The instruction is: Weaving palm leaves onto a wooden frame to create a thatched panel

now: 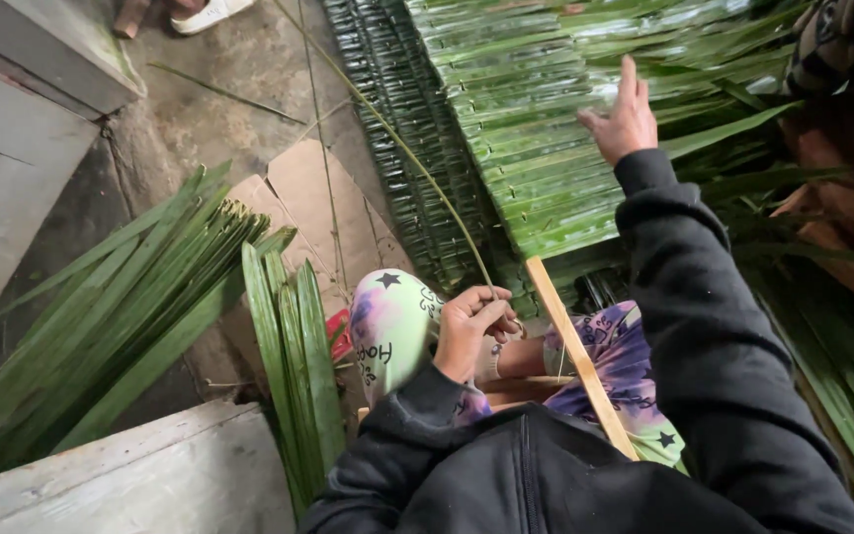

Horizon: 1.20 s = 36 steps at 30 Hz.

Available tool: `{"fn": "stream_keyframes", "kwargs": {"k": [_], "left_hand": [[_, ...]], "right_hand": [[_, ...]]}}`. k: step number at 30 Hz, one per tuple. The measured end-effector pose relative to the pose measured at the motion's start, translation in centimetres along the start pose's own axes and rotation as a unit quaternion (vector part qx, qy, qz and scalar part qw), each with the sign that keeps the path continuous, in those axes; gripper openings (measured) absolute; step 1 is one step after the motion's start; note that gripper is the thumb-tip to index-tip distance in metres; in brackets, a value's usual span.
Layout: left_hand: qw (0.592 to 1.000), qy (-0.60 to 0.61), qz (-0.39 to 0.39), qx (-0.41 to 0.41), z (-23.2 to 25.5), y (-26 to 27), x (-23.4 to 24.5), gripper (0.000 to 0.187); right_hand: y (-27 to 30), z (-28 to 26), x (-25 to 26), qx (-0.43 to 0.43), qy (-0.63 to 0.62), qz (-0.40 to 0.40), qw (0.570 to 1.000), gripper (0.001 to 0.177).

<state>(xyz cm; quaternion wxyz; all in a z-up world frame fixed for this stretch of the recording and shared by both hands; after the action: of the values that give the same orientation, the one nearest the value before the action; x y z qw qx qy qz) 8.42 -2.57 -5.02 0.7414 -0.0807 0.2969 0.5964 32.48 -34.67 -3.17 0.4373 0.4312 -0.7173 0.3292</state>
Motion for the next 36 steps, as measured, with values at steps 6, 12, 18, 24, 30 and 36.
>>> {"fn": "stream_keyframes", "kwargs": {"k": [6,12,18,24,30,36], "left_hand": [[1.0,-0.005,-0.002,0.007,-0.7,-0.3,-1.0,0.018],[0.996,-0.082,-0.012,-0.012,-2.5,-0.7,-1.4,0.015],[0.929,-0.368,-0.032,-0.021,-3.2,-0.5,-0.6,0.008],[0.905,-0.421,-0.056,-0.013,-2.1,0.0,-1.7,0.009],[0.893,-0.429,-0.133,0.022,-7.4,1.7,-1.8,0.024],[0.926,-0.296,-0.224,0.069,-8.8,2.9,-2.8,0.008]], "right_hand": [[1.1,9.6,-8.5,-0.035,-0.069,-0.012,0.997,0.069],[7.6,1.6,-7.0,-0.029,-0.296,-0.13,0.946,0.033],[12.8,-4.5,-7.3,-0.085,-0.404,-0.314,0.855,0.037],[12.7,-8.1,-4.6,-0.108,-0.486,-0.297,0.815,0.038],[7.9,-10.1,-6.0,-0.136,-0.622,-0.297,0.712,0.041],[6.7,-16.5,0.9,-0.099,-0.664,-0.291,0.682,0.06]]}}
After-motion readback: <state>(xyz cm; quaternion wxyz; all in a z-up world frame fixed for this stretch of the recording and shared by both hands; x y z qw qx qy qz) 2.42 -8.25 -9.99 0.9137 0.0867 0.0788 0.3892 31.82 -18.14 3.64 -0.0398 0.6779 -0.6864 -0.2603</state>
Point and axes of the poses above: each hand's wrist, its own y-axis away from the middle knuckle, its own x-axis out of the back of the hand, z = x × y, the point moved 9 cm from there along -y, towards the middle knuckle, and after that the axes turned 10 degrees about -x, right-handed, at the moved point
